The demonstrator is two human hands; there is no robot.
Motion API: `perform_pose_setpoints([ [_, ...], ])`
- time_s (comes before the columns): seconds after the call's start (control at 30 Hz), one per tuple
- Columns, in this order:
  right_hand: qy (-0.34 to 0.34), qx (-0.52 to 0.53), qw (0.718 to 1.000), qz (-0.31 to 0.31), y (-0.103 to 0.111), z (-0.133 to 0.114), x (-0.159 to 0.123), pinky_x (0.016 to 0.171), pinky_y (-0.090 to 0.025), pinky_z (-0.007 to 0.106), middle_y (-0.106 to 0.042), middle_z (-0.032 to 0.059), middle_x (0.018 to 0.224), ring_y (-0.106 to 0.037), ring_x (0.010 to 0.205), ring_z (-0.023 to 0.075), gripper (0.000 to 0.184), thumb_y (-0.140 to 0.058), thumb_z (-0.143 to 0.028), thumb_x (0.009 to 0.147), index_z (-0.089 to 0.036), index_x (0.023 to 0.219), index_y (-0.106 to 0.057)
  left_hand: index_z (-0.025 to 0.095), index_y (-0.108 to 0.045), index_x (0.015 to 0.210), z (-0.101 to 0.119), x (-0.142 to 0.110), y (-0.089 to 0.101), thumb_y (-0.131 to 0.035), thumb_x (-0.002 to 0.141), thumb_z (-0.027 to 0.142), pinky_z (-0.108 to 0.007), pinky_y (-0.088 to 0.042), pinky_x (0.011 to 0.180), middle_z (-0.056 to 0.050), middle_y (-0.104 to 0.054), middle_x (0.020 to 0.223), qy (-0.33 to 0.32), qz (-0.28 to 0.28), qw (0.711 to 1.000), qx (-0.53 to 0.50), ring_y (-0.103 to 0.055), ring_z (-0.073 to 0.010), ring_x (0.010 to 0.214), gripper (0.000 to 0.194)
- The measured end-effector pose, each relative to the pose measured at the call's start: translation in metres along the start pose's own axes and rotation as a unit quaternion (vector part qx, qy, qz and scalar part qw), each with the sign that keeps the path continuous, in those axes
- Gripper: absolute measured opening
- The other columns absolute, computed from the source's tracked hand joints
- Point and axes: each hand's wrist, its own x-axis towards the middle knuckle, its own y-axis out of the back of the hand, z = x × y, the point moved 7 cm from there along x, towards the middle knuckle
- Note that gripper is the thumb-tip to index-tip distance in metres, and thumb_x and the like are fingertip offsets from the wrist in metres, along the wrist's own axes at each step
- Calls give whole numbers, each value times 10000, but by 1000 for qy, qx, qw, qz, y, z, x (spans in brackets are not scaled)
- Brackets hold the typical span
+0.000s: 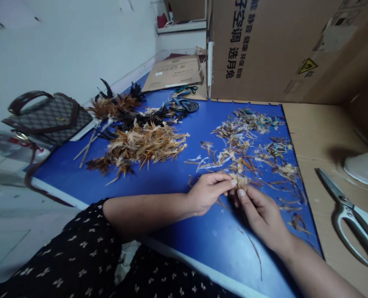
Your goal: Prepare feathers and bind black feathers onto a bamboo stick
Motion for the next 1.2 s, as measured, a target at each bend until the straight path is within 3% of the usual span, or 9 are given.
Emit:
perform_pose_setpoints([
  [0.2,-47,70,995,-43,-2,10,-2,658,-554,282,-714,34,800,-651,724,176,476,-615,-644,1136,-236,943,-766,167,-820,812,11,-2,-5,-953,850,658,-399,-576,1017,-76,-720,976,-50,-52,997,28,-682,-202,1011,510],
  [0.47,-36,43,996,-62,-4,5,-2,599,-538,268,-686,22,745,-620,654,157,512,-592,-627,1154,-227,878,-753,159,-784,862,-6,-2,-9,-996,795,666,-357,-584,778,-40,-701,883,19,-77,996,-30,-659,-145,767,553],
  [0.53,0,1,999,-36,2,0,-1,645,-581,294,-721,28,791,-678,703,181,414,-636,-567,1146,-242,926,-768,152,-778,874,-8,-2,-7,-1003,793,654,-348,-567,804,-44,-729,916,23,-64,997,-41,-663,-136,791,556],
  [0.67,102,-115,982,110,26,-12,-5,949,-656,452,-830,80,1108,-799,1013,284,139,-741,-403,1101,-303,1165,-812,143,-789,883,-12,0,0,-1023,754,663,-341,-532,887,-43,-760,922,17,-17,999,-48,-656,-129,853,584],
  [0.77,152,-168,959,169,33,-16,-10,1041,-655,540,-847,102,1239,-809,1120,329,263,-767,-319,1075,-336,1335,-808,148,-778,880,-18,1,1,-1037,719,674,-354,-532,898,-38,-775,888,37,-11,997,-65,-671,-137,835,608],
  [0.9,207,-179,948,166,26,-20,-11,988,-694,504,-850,90,1320,-827,1114,306,458,-785,-204,1048,-367,1477,-782,148,-750,843,-21,1,-2,-1052,687,676,-353,-549,879,-24,-766,817,66,-26,995,-73,-691,-135,781,627],
  [1.2,218,-177,949,145,22,-22,-9,893,-687,469,-848,68,1226,-823,1044,287,496,-799,-151,1038,-403,1465,-807,130,-762,864,-21,3,-1,-1068,691,625,-346,-583,858,-46,-786,836,86,-49,993,-71,-719,-131,772,607],
])
